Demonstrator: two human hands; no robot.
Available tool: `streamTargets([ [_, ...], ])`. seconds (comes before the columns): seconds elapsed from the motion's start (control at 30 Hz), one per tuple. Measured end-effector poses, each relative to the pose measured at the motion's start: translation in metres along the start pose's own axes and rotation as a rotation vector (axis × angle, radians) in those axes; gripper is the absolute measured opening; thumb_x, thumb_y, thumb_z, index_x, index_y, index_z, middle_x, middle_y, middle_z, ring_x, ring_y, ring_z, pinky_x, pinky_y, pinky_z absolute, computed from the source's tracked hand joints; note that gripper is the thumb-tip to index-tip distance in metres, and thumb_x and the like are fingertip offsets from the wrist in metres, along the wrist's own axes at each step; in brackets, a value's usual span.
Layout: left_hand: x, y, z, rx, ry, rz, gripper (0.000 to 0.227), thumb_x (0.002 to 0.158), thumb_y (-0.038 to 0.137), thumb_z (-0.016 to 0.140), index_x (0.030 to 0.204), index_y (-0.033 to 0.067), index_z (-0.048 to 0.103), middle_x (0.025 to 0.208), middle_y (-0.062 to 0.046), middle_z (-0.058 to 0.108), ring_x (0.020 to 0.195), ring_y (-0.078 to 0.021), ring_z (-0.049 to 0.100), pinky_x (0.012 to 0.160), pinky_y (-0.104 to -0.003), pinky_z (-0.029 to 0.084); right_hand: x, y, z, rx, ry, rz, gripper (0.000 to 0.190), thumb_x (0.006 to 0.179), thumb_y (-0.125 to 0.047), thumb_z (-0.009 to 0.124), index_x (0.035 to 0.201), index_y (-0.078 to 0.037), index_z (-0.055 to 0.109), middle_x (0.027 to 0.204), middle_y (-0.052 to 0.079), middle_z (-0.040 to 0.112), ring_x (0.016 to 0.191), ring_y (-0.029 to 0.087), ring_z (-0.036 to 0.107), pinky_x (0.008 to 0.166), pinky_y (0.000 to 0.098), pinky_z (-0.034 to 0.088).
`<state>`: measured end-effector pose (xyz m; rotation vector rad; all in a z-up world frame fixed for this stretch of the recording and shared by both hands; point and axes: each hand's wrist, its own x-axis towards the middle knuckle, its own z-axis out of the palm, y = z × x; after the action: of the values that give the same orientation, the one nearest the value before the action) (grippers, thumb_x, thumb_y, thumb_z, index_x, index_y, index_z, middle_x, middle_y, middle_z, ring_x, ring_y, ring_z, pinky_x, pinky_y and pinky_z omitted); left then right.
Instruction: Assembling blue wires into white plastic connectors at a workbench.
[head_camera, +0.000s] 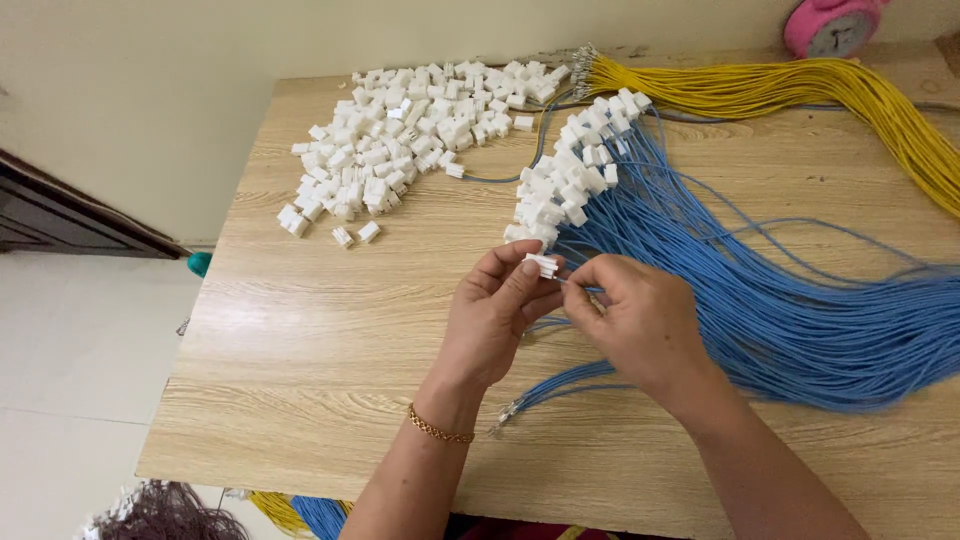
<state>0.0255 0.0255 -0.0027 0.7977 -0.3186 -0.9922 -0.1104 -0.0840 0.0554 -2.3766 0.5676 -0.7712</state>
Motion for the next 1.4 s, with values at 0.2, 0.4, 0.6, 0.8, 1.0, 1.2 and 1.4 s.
streamTargets([
  [0.2,0.001,0.000,0.010,-0.042,0.017,0.029,0.022,0.102,0.010,0.062,0.122,0.0013,0.059,0.112,-0.015,0.071,0.100,-0.0244,0.072,0.088,-0.038,0.063,-0.001,0.005,0.006,0.097,0.001,0.059,0.013,0.089,-0.016,0.075,0.092,-0.005,0.069,0.079,0.008,0.072,0.061,0.017,0.070,0.054,0.0313,0.053],
  [0.4,0.007,0.001,0.009,0.004,0.056,0.027,0.022,0.103,0.011,0.062,0.122,0.0003,0.059,0.110,-0.015,0.071,0.098,-0.0230,0.072,0.088,-0.036,0.063,-0.001,0.015,0.014,0.168,-0.015,0.080,0.012,0.092,-0.015,0.073,0.095,-0.004,0.069,0.077,0.007,0.070,0.059,0.014,0.064,0.052,0.0292,0.050],
  [0.6,0.007,0.007,0.012,-0.028,0.051,-0.009,0.021,0.102,0.011,0.062,0.120,0.0012,0.059,0.108,-0.016,0.071,0.095,-0.0231,0.073,0.085,-0.036,0.064,0.000,0.010,0.014,0.228,-0.040,0.162,0.012,0.095,-0.016,0.071,0.098,-0.004,0.069,0.076,0.006,0.070,0.059,0.011,0.061,0.051,0.0287,0.049],
  [0.8,0.004,0.000,0.013,0.023,0.072,0.051,0.020,0.103,0.010,0.061,0.120,0.0000,0.060,0.108,-0.015,0.070,0.095,-0.0221,0.072,0.085,-0.036,0.064,0.003,0.007,0.015,0.169,-0.028,0.127,0.014,0.094,-0.018,0.071,0.099,-0.004,0.069,0.080,0.006,0.072,0.060,0.013,0.066,0.053,0.0293,0.051],
  [1.0,0.021,0.035,0.002,0.656,0.140,0.218,0.029,0.098,0.011,0.065,0.127,0.0065,0.063,0.104,-0.011,0.075,0.089,-0.0173,0.073,0.079,-0.033,0.062,0.022,0.048,0.022,0.018,0.008,-0.016,0.014,0.098,-0.017,0.071,0.103,-0.004,0.070,0.090,0.011,0.072,0.078,0.026,0.069,0.068,0.0387,0.054],
  [1.2,0.050,0.091,-0.098,1.818,0.735,0.610,0.023,0.089,0.017,0.073,0.111,0.0134,0.073,0.110,-0.012,0.070,0.096,-0.0337,0.066,0.078,-0.047,0.055,0.018,0.038,0.011,-0.257,0.093,-0.298,0.024,0.088,-0.017,0.072,0.107,-0.002,0.070,0.105,0.017,0.068,0.097,0.036,0.064,0.082,0.0451,0.052],
  [1.4,0.070,0.077,-0.187,2.198,0.668,0.473,0.014,0.091,0.017,0.069,0.103,0.0106,0.073,0.103,-0.012,0.073,0.096,-0.0345,0.065,0.083,-0.046,0.054,-0.015,0.006,0.026,-0.232,-0.768,0.024,0.022,0.083,-0.033,0.075,0.099,-0.018,0.075,0.100,0.000,0.072,0.101,0.024,0.065,0.083,0.0400,0.052],
])
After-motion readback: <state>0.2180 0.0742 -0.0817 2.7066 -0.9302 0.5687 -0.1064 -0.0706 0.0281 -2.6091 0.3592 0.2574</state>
